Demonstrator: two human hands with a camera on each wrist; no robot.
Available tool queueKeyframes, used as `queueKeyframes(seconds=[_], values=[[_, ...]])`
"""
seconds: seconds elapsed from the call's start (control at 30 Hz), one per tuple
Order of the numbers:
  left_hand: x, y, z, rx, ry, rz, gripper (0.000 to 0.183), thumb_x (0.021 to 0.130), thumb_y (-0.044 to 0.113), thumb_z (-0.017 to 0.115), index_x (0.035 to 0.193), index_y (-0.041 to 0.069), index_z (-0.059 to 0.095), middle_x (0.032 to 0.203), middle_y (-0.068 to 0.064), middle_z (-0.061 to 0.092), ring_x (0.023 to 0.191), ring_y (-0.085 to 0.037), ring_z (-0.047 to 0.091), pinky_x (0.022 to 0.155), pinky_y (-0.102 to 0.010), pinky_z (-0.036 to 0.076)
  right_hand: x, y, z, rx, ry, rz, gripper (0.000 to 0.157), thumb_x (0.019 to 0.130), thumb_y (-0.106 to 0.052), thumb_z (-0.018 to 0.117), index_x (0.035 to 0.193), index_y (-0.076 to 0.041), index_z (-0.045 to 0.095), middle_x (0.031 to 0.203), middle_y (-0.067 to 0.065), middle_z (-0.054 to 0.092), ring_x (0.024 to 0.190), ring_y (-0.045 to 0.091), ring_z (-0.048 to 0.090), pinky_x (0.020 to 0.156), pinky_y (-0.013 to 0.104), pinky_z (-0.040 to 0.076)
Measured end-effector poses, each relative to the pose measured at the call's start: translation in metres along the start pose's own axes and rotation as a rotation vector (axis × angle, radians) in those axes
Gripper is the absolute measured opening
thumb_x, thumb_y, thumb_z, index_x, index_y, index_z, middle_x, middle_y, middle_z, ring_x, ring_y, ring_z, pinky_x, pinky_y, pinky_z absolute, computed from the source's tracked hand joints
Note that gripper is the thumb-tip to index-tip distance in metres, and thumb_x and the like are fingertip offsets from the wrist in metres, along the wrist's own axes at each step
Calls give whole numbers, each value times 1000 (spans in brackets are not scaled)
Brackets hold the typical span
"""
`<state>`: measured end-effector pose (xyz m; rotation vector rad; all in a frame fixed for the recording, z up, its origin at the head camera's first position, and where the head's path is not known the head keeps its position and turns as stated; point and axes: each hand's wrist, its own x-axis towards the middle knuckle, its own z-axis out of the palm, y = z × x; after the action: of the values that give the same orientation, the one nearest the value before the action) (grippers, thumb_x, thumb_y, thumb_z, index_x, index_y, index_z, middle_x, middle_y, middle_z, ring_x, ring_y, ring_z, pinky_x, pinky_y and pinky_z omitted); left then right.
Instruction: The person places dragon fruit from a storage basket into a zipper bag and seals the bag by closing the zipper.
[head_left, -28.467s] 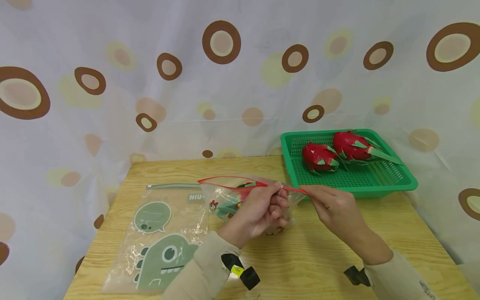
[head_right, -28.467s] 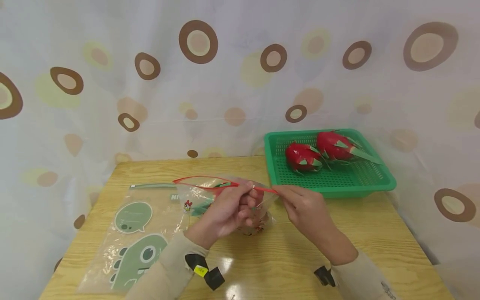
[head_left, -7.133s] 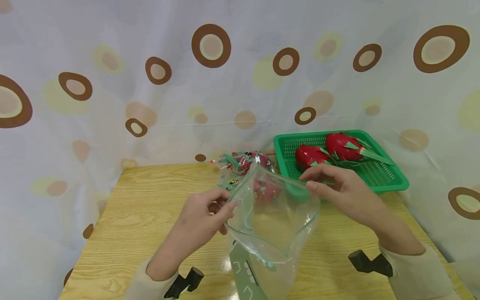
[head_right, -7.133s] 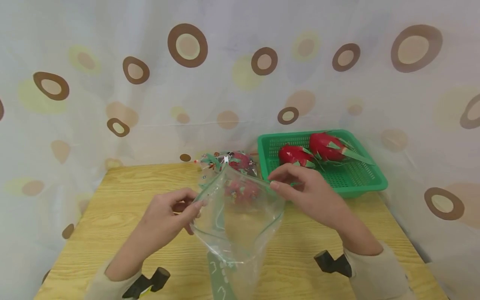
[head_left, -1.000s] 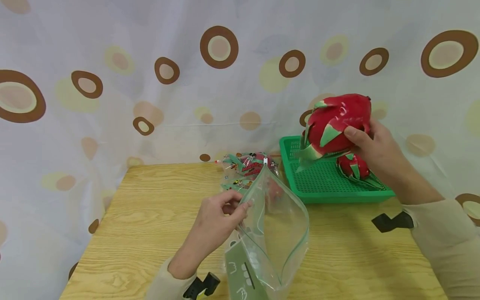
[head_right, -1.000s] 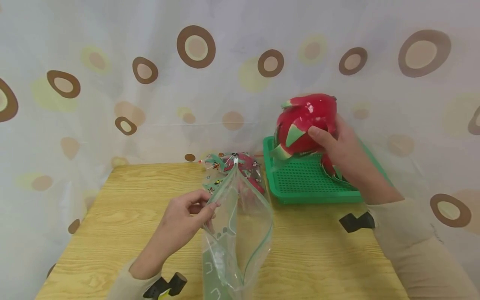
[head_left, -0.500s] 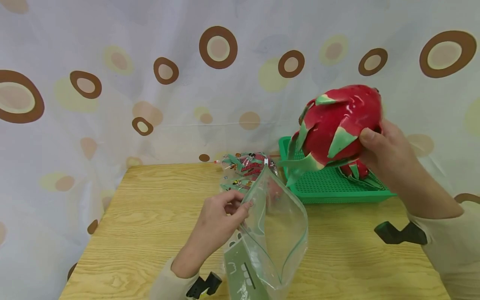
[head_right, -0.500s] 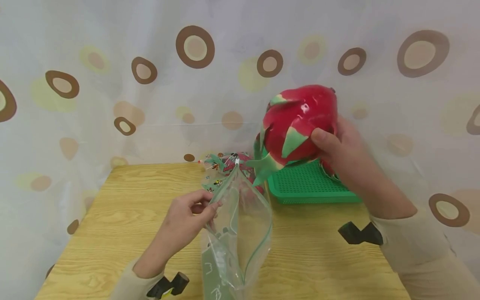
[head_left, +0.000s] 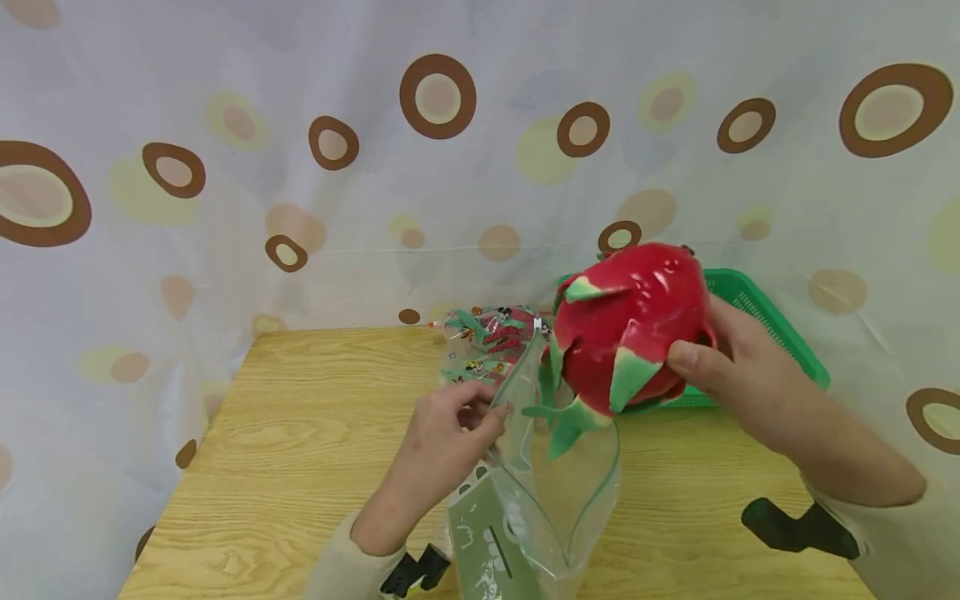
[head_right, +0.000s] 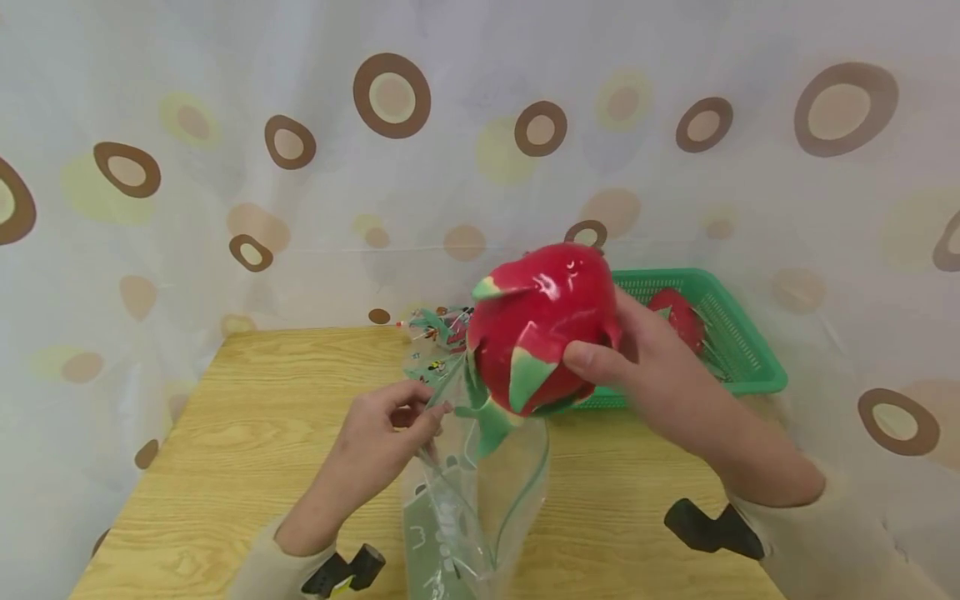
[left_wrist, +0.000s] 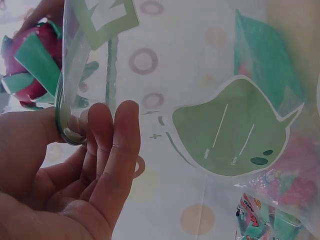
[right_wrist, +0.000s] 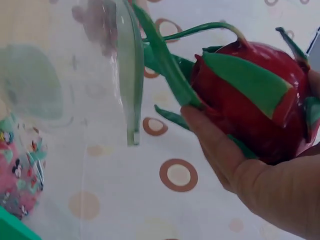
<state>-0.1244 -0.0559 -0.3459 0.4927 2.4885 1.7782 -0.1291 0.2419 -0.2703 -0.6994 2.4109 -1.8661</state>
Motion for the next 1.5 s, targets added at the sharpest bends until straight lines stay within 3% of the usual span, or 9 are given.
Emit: queueKeyframes(seconds=[0.13,0.4,0.6,0.67,0.83,1.0,1.27,1.5], values=[[0,1,0,2,1,3,8,93,10,65,97,7,70,81,-12,72,58,-12,66,55,-28,57,-8,-1,12,-158,-32,56,51,100,-29,55,144,-8,39,121,0,59,104,13,60,70,29,60],[-2,2,0,-1,-11,22,10,93,8,63,99,6,71,82,-12,73,57,-12,67,52,-26,55,-15,-5,30,-135,-114,107,54,98,-18,58,146,-12,34,126,12,54,106,18,61,73,34,62],[-2,2,1,26,10,44,7,92,8,64,94,7,71,79,-8,73,57,-10,66,53,-24,55,-20,-10,39,-53,-143,143,59,97,-13,62,146,-12,30,129,15,53,110,25,62,76,36,62],[-3,2,1,32,16,52,6,92,9,65,93,7,71,78,-8,73,58,-9,67,54,-23,55,-22,-12,42,-83,-129,146,62,95,-13,65,146,-13,31,125,14,53,109,27,61,74,35,62],[-4,3,0,65,38,79,5,92,9,66,91,8,71,77,-4,72,62,-7,66,58,-21,54,-24,-12,51,-244,-87,137,72,89,-22,75,147,-15,33,126,8,54,108,31,56,70,30,61],[-6,4,0,72,49,91,5,91,8,67,89,10,71,76,-2,71,63,-6,66,60,-21,54,-24,-8,57,-293,-99,161,78,86,-29,77,147,-10,32,132,8,55,110,30,59,72,27,61],[-11,6,-2,93,65,111,8,89,4,64,89,9,70,75,-1,69,62,-5,64,66,-21,57,-21,3,66,-300,-176,211,79,92,-36,69,151,-9,25,130,9,60,111,25,61,73,26,60],[-14,7,-3,101,98,91,8,89,3,64,92,7,71,77,-2,69,65,-7,64,67,-20,57,-18,10,71,-406,-194,205,80,91,-44,69,148,-6,28,126,7,62,108,21,63,73,25,60]])
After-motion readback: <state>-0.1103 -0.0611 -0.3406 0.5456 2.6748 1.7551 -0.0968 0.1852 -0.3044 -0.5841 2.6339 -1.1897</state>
